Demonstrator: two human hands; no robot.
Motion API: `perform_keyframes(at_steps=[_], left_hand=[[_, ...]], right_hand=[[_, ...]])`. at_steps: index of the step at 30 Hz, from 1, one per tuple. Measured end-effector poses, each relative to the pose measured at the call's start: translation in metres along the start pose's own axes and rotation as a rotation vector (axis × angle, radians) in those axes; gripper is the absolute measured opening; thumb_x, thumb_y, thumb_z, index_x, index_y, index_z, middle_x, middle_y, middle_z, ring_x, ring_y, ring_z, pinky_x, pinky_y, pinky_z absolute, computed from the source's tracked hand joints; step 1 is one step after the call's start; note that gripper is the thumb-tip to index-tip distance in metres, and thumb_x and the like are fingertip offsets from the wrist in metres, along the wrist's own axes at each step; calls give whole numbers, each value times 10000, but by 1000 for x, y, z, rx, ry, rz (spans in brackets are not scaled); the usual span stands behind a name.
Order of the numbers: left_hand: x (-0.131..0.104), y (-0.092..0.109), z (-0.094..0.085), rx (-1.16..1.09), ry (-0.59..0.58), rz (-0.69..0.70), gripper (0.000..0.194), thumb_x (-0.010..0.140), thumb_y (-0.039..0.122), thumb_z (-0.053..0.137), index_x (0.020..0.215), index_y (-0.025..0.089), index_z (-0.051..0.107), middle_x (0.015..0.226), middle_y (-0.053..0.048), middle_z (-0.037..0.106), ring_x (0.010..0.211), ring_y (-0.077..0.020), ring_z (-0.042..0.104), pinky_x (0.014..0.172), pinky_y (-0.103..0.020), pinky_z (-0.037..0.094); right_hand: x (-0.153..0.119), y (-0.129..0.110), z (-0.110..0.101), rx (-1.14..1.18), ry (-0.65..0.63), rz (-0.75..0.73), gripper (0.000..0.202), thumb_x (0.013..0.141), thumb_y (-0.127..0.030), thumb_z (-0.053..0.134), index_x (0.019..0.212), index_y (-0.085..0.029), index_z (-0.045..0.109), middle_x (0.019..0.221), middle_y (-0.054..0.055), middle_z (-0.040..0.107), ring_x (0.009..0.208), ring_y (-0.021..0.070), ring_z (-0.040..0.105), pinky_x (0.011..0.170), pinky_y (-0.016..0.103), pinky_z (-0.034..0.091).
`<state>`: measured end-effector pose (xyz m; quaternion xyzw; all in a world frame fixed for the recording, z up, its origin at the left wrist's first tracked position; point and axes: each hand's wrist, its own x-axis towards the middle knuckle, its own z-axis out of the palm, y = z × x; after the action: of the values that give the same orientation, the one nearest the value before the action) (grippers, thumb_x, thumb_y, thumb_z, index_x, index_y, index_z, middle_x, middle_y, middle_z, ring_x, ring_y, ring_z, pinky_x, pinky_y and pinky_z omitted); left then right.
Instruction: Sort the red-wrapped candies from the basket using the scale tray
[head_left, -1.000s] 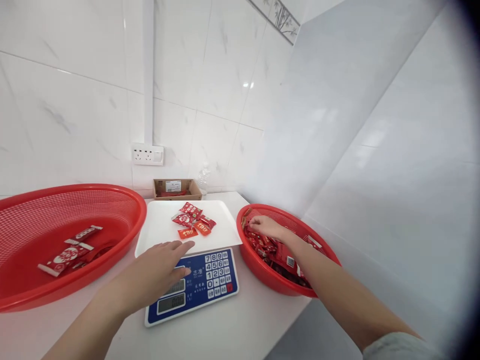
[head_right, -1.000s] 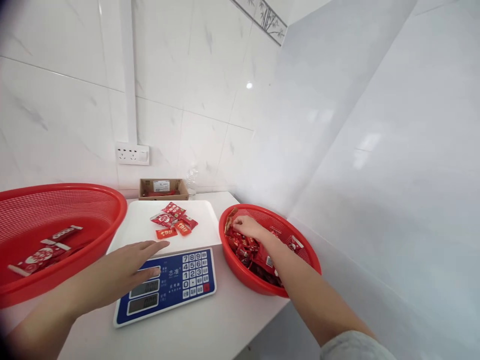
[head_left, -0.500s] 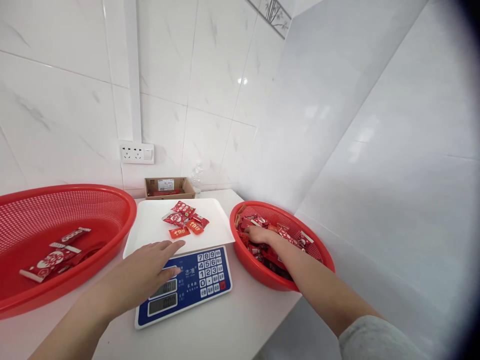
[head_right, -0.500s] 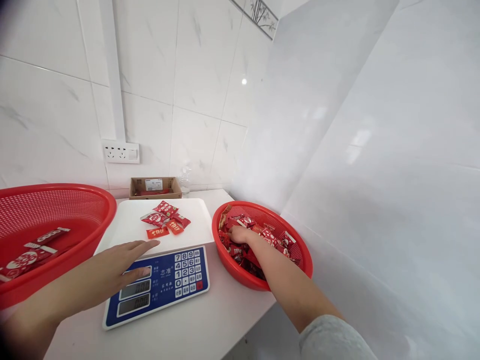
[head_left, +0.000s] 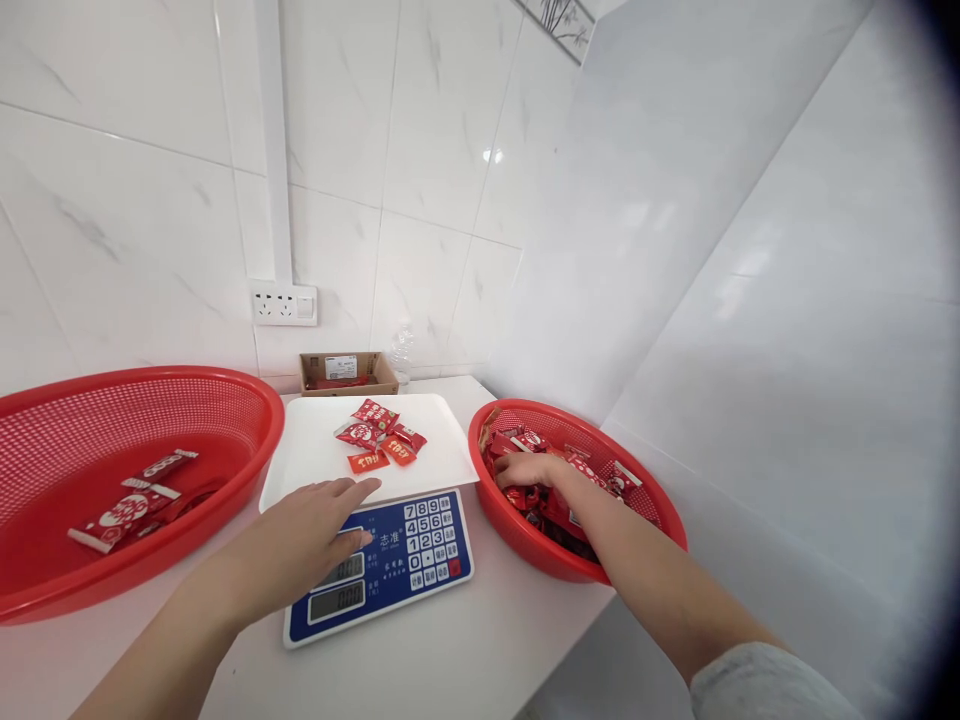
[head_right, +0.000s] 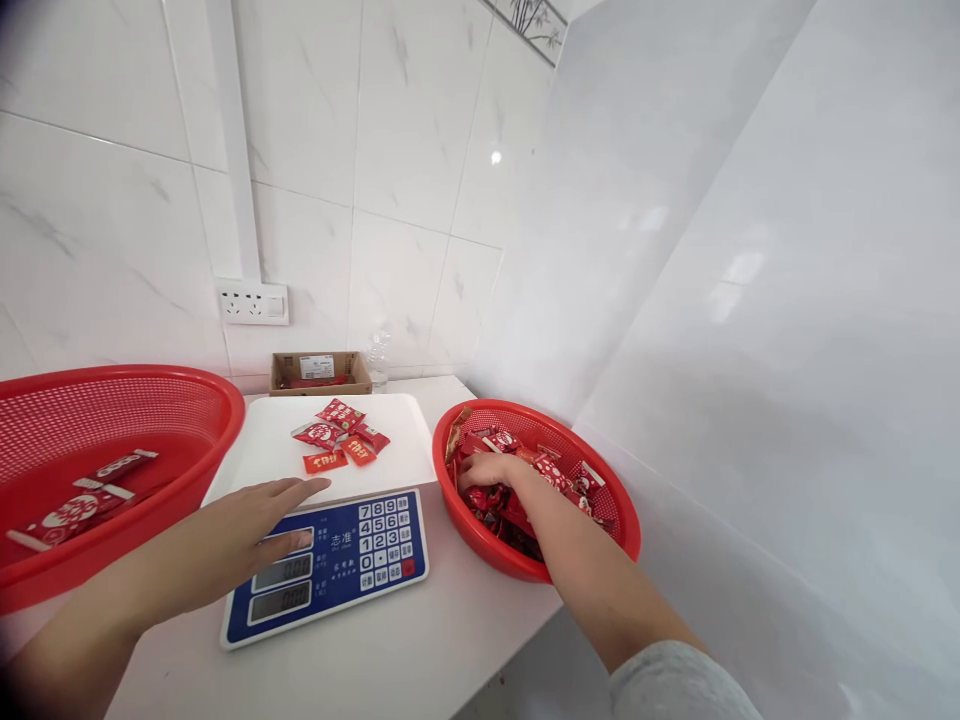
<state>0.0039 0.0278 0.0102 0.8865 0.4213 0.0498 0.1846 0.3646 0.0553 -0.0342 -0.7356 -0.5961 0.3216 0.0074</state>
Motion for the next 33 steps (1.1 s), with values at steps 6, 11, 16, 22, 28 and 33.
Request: perform_keyframes(at_steps=[6, 11, 16, 22, 28, 33], left_hand=[[-1, 5, -4, -1, -10, -7, 524, 879, 412, 400, 1377, 252, 427, 1354, -85, 531, 1214, -288, 506, 959, -412, 413], [-3, 2, -2, -7, 7, -7, 524, 881, 421, 405, 1381, 264, 421, 1362, -74, 523, 1233, -285, 488, 973, -410, 405], [-1, 1, -1, -9, 21, 1, 529, 886, 427, 404, 1390, 267, 406, 1378, -58, 509, 1262, -277, 457, 995, -408, 393], [-1, 1, -1, 4, 23, 2, 530, 889, 434, 393, 1392, 267, 400, 1386, -54, 500, 1268, -278, 447, 1002, -422, 388], [-1, 0, 0, -11, 30, 7, 533, 887, 442, 395, 1392, 273, 402, 1377, -57, 510, 1253, -280, 467, 989, -414, 401], [-1, 0, -1, -19, 25, 3, 532, 883, 438, 404, 1389, 275, 408, 1373, -63, 513, 1251, -284, 468, 987, -415, 399]], right_hand=[[4, 2, -3, 38, 41, -73, 165, 882, -299, 584, 851, -141, 621, 848, 22, 641, 737, 132, 606, 707, 310, 511], [4, 3, -10, 89, 235, -95, 188, 880, -334, 568, 889, -150, 602, 900, 28, 625, 798, 155, 589, 751, 336, 479], [2, 9, -15, 165, 376, -89, 245, 851, -403, 557, 852, -160, 584, 890, 33, 625, 822, 175, 579, 728, 316, 443], [7, 15, -13, 242, 429, -127, 301, 822, -473, 556, 786, -177, 592, 801, 25, 634, 755, 165, 569, 663, 275, 425], [11, 18, -12, 268, 476, -135, 335, 896, -464, 501, 873, -143, 594, 822, 16, 612, 699, 138, 573, 664, 303, 466], [16, 22, -12, 257, 509, -104, 283, 911, -405, 514, 922, -134, 594, 859, 19, 608, 725, 140, 586, 675, 311, 492]])
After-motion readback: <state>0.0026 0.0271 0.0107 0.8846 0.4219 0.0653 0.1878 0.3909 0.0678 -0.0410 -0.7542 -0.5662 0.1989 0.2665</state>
